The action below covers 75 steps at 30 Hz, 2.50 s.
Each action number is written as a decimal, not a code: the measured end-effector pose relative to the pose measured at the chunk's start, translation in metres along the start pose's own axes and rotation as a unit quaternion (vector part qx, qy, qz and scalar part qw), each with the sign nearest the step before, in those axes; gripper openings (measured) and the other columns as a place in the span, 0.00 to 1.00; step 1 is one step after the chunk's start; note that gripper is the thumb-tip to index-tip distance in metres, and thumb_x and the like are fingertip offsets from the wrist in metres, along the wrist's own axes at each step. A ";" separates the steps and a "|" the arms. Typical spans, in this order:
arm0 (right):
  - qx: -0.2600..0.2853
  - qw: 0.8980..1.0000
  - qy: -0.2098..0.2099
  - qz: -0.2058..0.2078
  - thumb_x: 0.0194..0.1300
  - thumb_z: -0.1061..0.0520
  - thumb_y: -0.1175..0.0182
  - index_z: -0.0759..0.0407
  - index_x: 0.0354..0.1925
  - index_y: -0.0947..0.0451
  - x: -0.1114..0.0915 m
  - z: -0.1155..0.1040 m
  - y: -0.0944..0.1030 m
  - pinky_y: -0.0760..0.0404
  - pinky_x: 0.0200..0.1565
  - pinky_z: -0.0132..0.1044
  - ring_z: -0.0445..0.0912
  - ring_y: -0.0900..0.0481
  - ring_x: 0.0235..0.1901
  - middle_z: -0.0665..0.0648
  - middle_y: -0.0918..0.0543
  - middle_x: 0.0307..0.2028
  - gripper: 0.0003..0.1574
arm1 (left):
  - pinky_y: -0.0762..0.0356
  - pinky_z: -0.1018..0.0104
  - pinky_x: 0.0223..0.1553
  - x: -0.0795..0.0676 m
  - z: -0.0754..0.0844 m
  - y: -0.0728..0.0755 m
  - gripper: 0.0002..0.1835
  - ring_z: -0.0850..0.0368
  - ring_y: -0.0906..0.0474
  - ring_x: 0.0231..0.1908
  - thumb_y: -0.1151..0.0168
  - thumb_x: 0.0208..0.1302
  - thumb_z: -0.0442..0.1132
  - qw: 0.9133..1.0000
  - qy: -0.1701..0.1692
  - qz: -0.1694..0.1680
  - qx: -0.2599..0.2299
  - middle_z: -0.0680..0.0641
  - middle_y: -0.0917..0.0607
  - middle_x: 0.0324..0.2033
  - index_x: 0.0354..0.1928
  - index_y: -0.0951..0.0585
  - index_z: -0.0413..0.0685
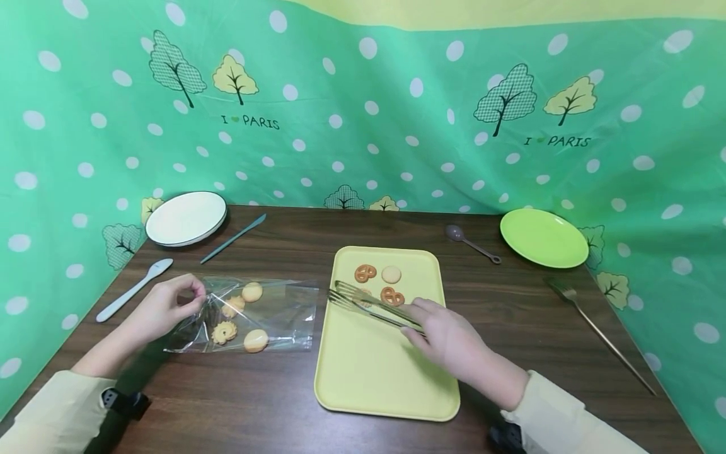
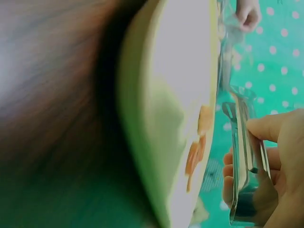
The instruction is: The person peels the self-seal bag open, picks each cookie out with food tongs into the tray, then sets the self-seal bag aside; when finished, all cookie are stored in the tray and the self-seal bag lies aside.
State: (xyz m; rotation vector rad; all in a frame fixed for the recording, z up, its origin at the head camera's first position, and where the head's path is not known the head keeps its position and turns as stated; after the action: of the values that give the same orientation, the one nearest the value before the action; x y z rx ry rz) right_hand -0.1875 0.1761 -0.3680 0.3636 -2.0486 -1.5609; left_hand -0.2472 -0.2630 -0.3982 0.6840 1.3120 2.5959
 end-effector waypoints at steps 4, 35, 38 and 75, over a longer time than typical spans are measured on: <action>-0.005 1.000 0.031 -0.001 0.60 0.52 0.36 0.58 0.51 0.21 0.019 -0.021 -0.009 0.22 0.49 0.48 0.51 0.20 0.49 0.58 0.18 0.48 0.22 | 0.22 0.61 0.33 -0.001 0.000 0.000 0.11 0.64 0.23 0.33 0.39 0.55 0.27 1.000 0.001 0.000 0.000 0.55 0.21 0.29 0.29 0.24 0.53; 0.010 0.981 0.152 -0.119 0.66 0.42 0.44 0.54 0.60 0.29 0.079 -0.078 -0.061 0.22 0.49 0.41 0.45 0.23 0.50 0.51 0.23 0.51 0.29 | 0.20 0.60 0.36 -0.005 0.004 -0.002 0.12 0.59 0.22 0.34 0.39 0.54 0.25 1.000 -0.007 -0.010 0.001 0.55 0.21 0.30 0.29 0.25 0.53; 0.006 0.984 0.139 -0.109 0.65 0.43 0.44 0.53 0.60 0.28 0.081 -0.074 -0.060 0.22 0.48 0.41 0.44 0.23 0.49 0.50 0.23 0.50 0.29 | 0.21 0.61 0.35 -0.005 0.004 -0.002 0.12 0.59 0.22 0.34 0.39 0.54 0.26 1.000 -0.003 -0.009 0.008 0.56 0.22 0.30 0.29 0.25 0.54; 0.011 0.990 0.125 -0.065 0.64 0.48 0.41 0.55 0.56 0.25 0.047 -0.044 -0.020 0.23 0.50 0.44 0.46 0.22 0.49 0.52 0.21 0.49 0.24 | 0.22 0.64 0.32 -0.006 0.003 -0.003 0.11 0.65 0.24 0.31 0.38 0.55 0.28 1.000 -0.005 -0.005 0.006 0.54 0.22 0.29 0.29 0.25 0.54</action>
State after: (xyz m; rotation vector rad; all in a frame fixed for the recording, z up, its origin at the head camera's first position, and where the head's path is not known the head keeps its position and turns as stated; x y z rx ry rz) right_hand -0.2036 0.1106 -0.3669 0.6773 -1.8810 -1.4850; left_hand -0.2405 -0.2611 -0.4015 0.6890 1.3259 2.5763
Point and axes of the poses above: each hand's wrist, its own x-axis towards the middle knuckle, its own y-axis out of the back of the hand, z = x × y, the point moved 7 cm from there along x, towards the middle knuckle
